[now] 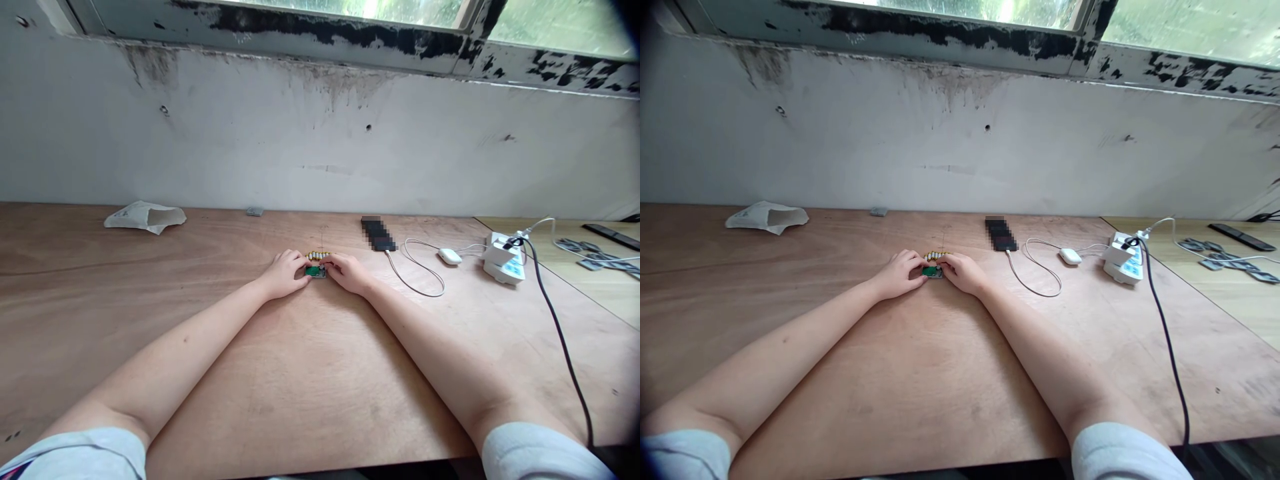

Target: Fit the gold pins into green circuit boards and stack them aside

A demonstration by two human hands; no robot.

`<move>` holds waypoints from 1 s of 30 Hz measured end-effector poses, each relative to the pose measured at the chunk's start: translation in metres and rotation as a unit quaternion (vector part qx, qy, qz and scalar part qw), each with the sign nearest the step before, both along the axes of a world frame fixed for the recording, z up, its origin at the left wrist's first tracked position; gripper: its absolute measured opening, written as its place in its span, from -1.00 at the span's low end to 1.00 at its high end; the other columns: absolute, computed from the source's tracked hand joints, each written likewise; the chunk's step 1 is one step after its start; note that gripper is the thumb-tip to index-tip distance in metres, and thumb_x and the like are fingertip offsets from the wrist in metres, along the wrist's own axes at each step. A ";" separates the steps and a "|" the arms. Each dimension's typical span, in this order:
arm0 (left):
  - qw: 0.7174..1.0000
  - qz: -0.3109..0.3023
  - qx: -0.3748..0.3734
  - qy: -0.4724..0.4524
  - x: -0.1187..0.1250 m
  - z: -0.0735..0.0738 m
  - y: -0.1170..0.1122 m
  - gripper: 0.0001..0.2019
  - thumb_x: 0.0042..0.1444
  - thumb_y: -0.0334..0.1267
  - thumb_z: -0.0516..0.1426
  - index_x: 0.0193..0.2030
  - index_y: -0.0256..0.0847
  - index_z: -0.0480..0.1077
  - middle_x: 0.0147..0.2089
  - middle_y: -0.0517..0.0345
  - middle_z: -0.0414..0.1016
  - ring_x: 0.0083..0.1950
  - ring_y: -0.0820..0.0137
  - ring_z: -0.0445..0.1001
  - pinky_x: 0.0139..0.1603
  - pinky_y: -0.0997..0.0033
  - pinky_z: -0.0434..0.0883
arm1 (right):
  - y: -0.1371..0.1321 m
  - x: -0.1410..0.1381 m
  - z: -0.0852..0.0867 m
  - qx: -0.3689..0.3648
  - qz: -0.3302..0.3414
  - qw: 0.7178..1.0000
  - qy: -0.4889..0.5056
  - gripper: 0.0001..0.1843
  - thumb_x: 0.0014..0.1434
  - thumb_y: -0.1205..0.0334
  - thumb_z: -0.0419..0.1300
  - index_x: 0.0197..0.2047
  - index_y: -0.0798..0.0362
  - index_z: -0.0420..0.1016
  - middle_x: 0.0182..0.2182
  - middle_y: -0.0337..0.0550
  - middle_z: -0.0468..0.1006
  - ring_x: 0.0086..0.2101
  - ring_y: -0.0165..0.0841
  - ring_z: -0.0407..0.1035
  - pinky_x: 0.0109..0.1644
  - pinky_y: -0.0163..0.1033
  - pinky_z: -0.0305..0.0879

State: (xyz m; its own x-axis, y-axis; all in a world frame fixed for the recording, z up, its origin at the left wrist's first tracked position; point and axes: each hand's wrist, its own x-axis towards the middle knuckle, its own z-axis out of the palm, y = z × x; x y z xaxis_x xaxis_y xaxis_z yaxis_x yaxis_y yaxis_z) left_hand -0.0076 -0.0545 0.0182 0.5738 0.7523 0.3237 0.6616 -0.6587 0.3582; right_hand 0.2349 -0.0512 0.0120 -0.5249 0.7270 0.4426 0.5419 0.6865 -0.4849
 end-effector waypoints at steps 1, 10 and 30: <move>1.000 -0.005 -0.001 -0.004 0.000 0.000 0.000 -0.67 0.17 -0.06 0.16 0.06 0.00 0.48 -0.06 0.04 0.39 0.05 0.15 0.34 0.12 0.08 0.31 | 0.000 0.000 0.001 -0.002 -0.002 1.000 0.000 -0.70 0.32 0.35 0.05 0.02 0.00 0.53 -0.09 -0.12 0.60 -0.12 -0.33 0.50 -0.02 -0.24 0.37; 0.999 -0.012 0.026 -0.023 0.000 0.003 -0.004 -0.71 0.13 -0.10 0.21 -0.01 -0.03 0.51 0.04 0.02 0.34 0.15 0.13 0.25 0.26 0.05 0.28 | -0.001 -0.003 0.002 -0.021 -0.007 1.000 0.013 -0.72 0.34 0.31 0.06 0.03 0.01 0.53 -0.07 -0.12 0.60 -0.10 -0.32 0.49 -0.01 -0.22 0.38; 1.000 -0.016 0.004 -0.018 -0.001 -0.006 0.002 -0.71 0.10 -0.13 0.21 -0.04 -0.11 0.48 0.32 0.00 0.28 0.46 -0.03 -0.02 0.42 -0.16 0.11 | 0.000 -0.010 -0.008 0.042 -0.144 0.988 -0.024 -0.67 0.36 0.10 0.07 0.09 -0.09 0.52 0.21 -0.02 0.34 0.24 -0.10 0.13 0.32 0.15 0.07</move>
